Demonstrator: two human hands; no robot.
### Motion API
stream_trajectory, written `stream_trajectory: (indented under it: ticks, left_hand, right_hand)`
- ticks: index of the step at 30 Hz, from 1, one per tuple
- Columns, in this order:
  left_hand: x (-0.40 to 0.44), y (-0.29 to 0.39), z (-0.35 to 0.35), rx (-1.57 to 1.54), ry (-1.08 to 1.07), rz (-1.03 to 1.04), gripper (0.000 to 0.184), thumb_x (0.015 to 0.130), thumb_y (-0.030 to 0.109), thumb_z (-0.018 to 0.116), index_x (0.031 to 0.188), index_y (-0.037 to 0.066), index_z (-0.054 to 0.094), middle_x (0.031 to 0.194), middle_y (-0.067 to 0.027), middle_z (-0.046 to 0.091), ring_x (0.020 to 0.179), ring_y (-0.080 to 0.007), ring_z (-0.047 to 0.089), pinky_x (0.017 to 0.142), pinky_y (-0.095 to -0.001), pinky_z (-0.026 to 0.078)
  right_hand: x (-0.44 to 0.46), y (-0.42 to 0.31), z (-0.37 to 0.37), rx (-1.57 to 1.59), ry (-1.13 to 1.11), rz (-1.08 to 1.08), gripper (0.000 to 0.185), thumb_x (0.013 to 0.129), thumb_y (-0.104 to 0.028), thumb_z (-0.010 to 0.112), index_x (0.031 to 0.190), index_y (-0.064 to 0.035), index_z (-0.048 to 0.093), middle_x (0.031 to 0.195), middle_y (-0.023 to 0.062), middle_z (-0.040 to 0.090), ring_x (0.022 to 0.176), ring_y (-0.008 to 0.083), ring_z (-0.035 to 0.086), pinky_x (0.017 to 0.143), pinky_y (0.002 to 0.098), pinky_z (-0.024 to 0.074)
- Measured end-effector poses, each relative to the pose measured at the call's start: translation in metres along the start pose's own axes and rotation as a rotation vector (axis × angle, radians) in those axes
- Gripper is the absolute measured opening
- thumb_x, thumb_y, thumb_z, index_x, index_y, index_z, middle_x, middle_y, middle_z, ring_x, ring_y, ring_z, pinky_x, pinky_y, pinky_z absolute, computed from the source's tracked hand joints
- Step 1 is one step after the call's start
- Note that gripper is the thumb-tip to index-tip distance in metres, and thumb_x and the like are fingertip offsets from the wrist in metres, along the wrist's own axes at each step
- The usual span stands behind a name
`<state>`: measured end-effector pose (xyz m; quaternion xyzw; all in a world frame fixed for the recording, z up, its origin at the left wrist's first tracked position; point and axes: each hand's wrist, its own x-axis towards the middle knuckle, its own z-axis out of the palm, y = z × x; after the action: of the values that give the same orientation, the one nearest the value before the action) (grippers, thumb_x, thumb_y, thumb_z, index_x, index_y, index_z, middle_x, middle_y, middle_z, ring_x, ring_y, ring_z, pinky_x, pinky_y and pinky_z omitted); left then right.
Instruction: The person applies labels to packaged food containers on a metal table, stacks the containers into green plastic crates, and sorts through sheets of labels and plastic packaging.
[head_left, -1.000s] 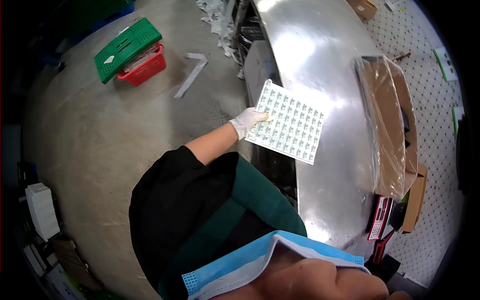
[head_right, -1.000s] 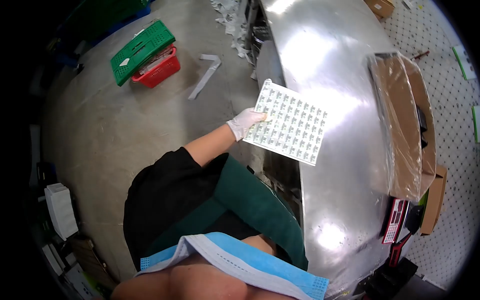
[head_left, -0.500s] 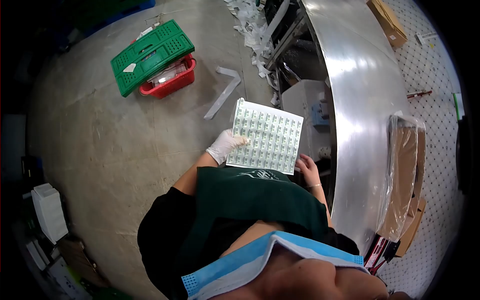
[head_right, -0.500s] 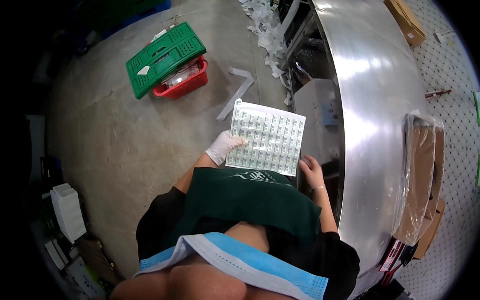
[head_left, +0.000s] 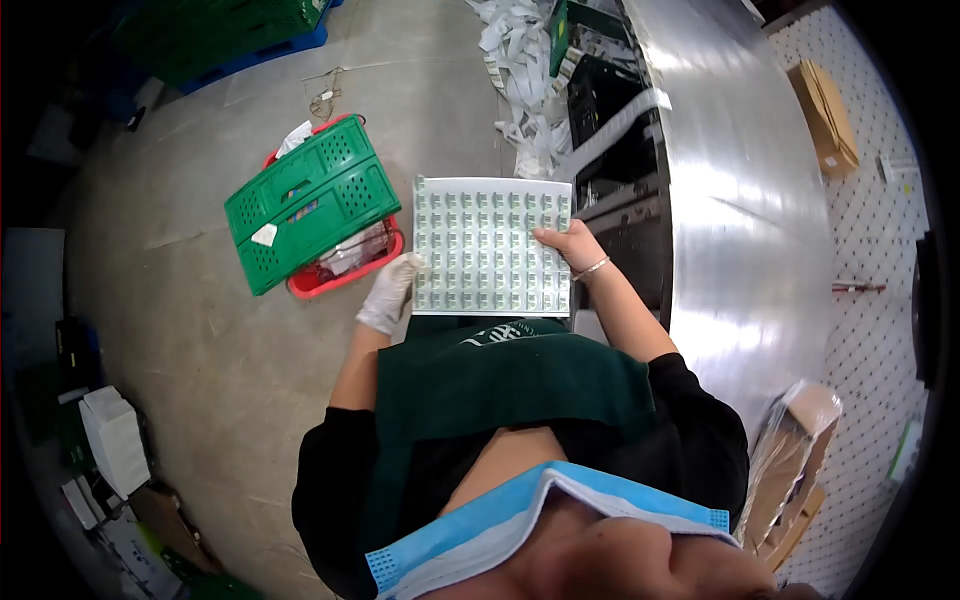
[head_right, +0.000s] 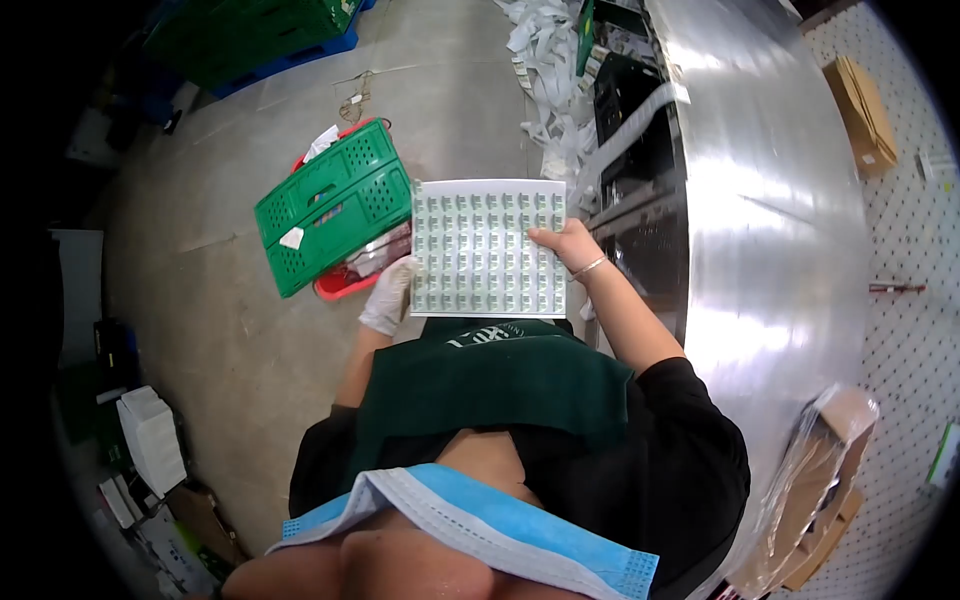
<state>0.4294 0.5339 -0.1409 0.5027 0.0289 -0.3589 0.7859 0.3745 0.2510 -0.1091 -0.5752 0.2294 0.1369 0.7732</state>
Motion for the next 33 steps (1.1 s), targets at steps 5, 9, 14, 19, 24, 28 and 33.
stream_trajectory:
  ticks: [5, 9, 14, 19, 24, 28, 33]
  left_hand:
    - [0.092, 0.043, -0.090, -0.099, 0.338, -0.112, 0.043, 0.084, 0.034, 0.043, 0.108, -0.002, 0.049, 0.089, -0.0145, 0.060, 0.075, -0.0249, 0.060, 0.058, -0.0269, 0.045]
    - [0.199, 0.064, -0.196, -0.190, 0.617, -0.238, 0.036, 0.087, 0.029, 0.035, 0.100, 0.000, 0.050, 0.091, -0.0169, 0.060, 0.072, -0.0278, 0.060, 0.050, -0.0303, 0.044]
    - [0.400, 0.192, -0.217, -0.064, 0.476, -0.087, 0.032, 0.085, 0.027, 0.037, 0.096, 0.002, 0.054, 0.088, -0.0141, 0.061, 0.074, -0.0241, 0.060, 0.058, -0.0313, 0.045]
    - [0.547, 0.327, -0.135, 0.185, 0.333, 0.042, 0.026, 0.084, 0.021, 0.045, 0.098, 0.003, 0.054, 0.089, -0.0123, 0.062, 0.074, -0.0208, 0.061, 0.058, -0.0248, 0.045]
    - [0.683, 0.357, -0.096, 0.278, 0.227, -0.073, 0.026, 0.085, 0.019, 0.041, 0.100, 0.002, 0.054, 0.090, -0.0131, 0.061, 0.075, -0.0220, 0.061, 0.063, -0.0266, 0.045]
    - [0.789, 0.362, -0.101, 0.256, 0.260, -0.157, 0.022, 0.085, 0.020, 0.044, 0.096, 0.004, 0.055, 0.086, -0.0110, 0.063, 0.072, -0.0207, 0.062, 0.057, -0.0256, 0.044]
    - [0.914, 0.400, -0.108, 0.291, 0.270, -0.441, 0.019, 0.084, 0.018, 0.042, 0.094, 0.008, 0.054, 0.086, -0.0090, 0.063, 0.072, -0.0200, 0.062, 0.055, -0.0257, 0.044]
  right_hand:
    - [0.134, -0.050, -0.009, 0.029, -0.008, 0.041, 0.024, 0.075, -0.008, 0.059, 0.095, 0.0047, 0.056, 0.086, 0.0099, 0.060, 0.072, 0.0149, 0.058, 0.065, 0.0269, 0.0458]
    - [0.232, -0.094, -0.041, 0.050, 0.227, 0.035, 0.024, 0.075, -0.006, 0.057, 0.096, 0.0067, 0.054, 0.087, 0.0115, 0.060, 0.072, 0.0178, 0.059, 0.064, 0.0294, 0.0473]
    - [0.340, -0.157, -0.109, 0.224, 0.641, 0.032, 0.024, 0.075, -0.005, 0.055, 0.096, 0.0073, 0.051, 0.088, 0.0141, 0.059, 0.072, 0.0227, 0.060, 0.064, 0.0342, 0.0491]
    - [0.408, -0.221, -0.144, 0.246, 0.821, 0.050, 0.025, 0.075, -0.004, 0.054, 0.098, 0.0067, 0.051, 0.089, 0.0142, 0.059, 0.073, 0.0238, 0.060, 0.063, 0.0346, 0.0491]
    - [0.501, -0.246, -0.205, 0.227, 1.041, 0.046, 0.027, 0.073, 0.000, 0.055, 0.098, 0.0078, 0.051, 0.092, 0.0142, 0.058, 0.075, 0.0249, 0.058, 0.067, 0.0346, 0.0461]
    - [0.615, -0.271, -0.285, -0.561, 1.093, 0.179, 0.030, 0.073, -0.017, 0.055, 0.093, 0.0053, 0.056, 0.083, 0.0199, 0.060, 0.081, 0.0304, 0.059, 0.071, 0.0356, 0.0445]
    - [0.704, -0.336, -0.336, -1.027, 0.835, 0.536, 0.025, 0.072, -0.019, 0.046, 0.086, -0.0042, 0.060, 0.089, 0.0218, 0.057, 0.086, 0.0373, 0.053, 0.077, 0.0409, 0.0422]
